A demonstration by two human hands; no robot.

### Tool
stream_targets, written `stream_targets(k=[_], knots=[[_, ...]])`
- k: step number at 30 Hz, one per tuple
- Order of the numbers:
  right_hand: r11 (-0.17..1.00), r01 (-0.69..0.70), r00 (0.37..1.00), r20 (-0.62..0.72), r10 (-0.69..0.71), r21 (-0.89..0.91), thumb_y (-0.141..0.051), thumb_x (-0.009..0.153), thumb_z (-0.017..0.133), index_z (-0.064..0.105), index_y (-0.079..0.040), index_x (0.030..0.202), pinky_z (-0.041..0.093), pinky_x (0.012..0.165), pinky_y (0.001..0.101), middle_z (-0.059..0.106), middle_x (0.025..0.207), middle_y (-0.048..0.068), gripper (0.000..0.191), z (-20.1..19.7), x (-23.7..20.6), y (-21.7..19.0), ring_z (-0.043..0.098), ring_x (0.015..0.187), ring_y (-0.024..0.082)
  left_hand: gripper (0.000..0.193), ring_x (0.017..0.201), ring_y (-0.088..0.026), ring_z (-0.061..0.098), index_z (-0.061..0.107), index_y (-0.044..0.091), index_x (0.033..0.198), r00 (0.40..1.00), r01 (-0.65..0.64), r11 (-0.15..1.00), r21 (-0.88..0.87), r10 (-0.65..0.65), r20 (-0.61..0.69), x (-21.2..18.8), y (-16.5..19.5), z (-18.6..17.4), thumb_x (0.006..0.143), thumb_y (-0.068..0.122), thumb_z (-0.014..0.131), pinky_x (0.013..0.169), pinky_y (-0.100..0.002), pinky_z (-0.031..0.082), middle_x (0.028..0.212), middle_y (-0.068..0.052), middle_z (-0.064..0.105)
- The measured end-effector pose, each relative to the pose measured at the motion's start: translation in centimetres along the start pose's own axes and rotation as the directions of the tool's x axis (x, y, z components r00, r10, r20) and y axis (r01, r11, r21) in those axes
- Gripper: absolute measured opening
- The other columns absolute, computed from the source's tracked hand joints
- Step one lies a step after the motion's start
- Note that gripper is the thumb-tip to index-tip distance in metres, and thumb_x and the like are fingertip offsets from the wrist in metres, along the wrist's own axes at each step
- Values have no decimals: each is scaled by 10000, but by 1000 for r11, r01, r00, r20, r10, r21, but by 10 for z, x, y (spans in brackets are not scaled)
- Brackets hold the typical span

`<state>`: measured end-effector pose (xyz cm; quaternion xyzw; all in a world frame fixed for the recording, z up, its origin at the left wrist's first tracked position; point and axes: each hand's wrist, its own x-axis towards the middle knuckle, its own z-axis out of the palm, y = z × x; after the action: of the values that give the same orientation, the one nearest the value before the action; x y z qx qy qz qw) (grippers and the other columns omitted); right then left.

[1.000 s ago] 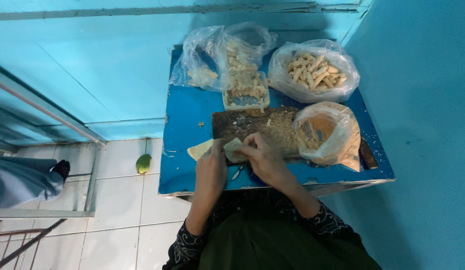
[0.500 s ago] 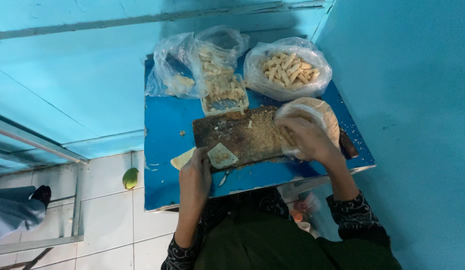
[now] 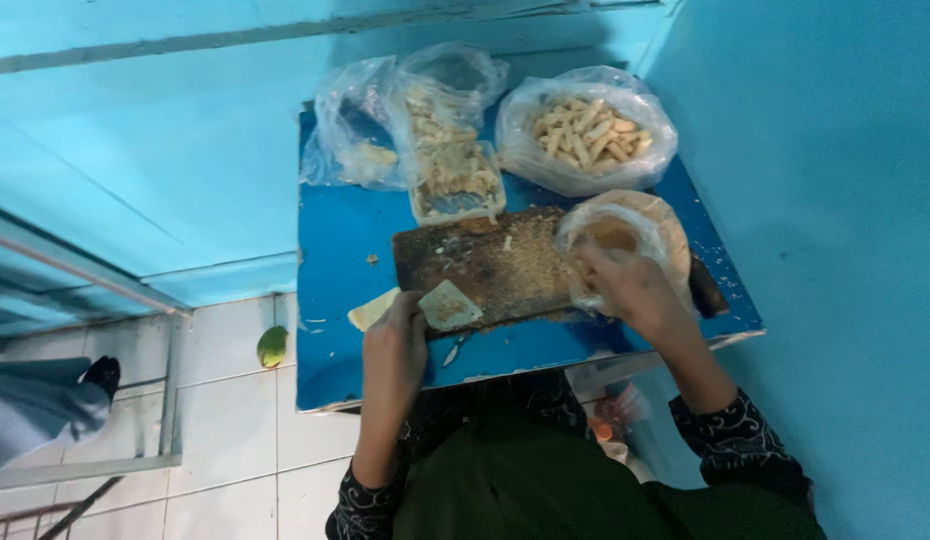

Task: The person folds square dough wrappers around a small amount of filling on a wooden board, pressing the edges closed by hand, and places each folded pastry into a plastic bag on the table. They repeat this folding cycle continuously, taking new wrappers from a stack and reaching into a bag of filling.

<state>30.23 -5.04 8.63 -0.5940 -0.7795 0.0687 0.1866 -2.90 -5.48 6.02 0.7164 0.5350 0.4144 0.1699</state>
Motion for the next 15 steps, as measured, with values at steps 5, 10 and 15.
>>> stream_targets(k=[5, 10, 15], knots=[[982, -78, 989, -110, 98, 175, -125, 888, 724, 599, -60, 1210, 565, 756, 425, 731, 980, 165, 351, 4, 13, -1, 726, 915, 324, 283, 878, -421, 677, 637, 26, 1135, 999, 0, 979, 206, -7, 33, -6, 3, 3, 865, -47, 593, 729, -482, 506, 942, -219, 715], [863, -78, 986, -92, 142, 499, -212, 943, 717, 645, -85, 1160, 633, 809, 354, 762, 1037, 90, 262, 34, 29, -43, 766, 950, 216, 340, 969, -409, 667, 633, 0, 1128, 990, -119, 919, 375, 139, -28, -7, 1, 8, 803, -74, 568, 967, -506, 441, 912, -222, 707], [885, 307, 936, -279, -214, 349, -130, 960, 675, 640, -70, 1148, 595, 791, 402, 733, 1039, 131, 201, 97, 35, -119, 734, 961, 297, 348, 971, -386, 663, 652, 25, 1172, 991, -94, 958, 270, 115, -62, -8, -5, 11, 842, -54, 576, 989, -487, 428, 934, -202, 719]])
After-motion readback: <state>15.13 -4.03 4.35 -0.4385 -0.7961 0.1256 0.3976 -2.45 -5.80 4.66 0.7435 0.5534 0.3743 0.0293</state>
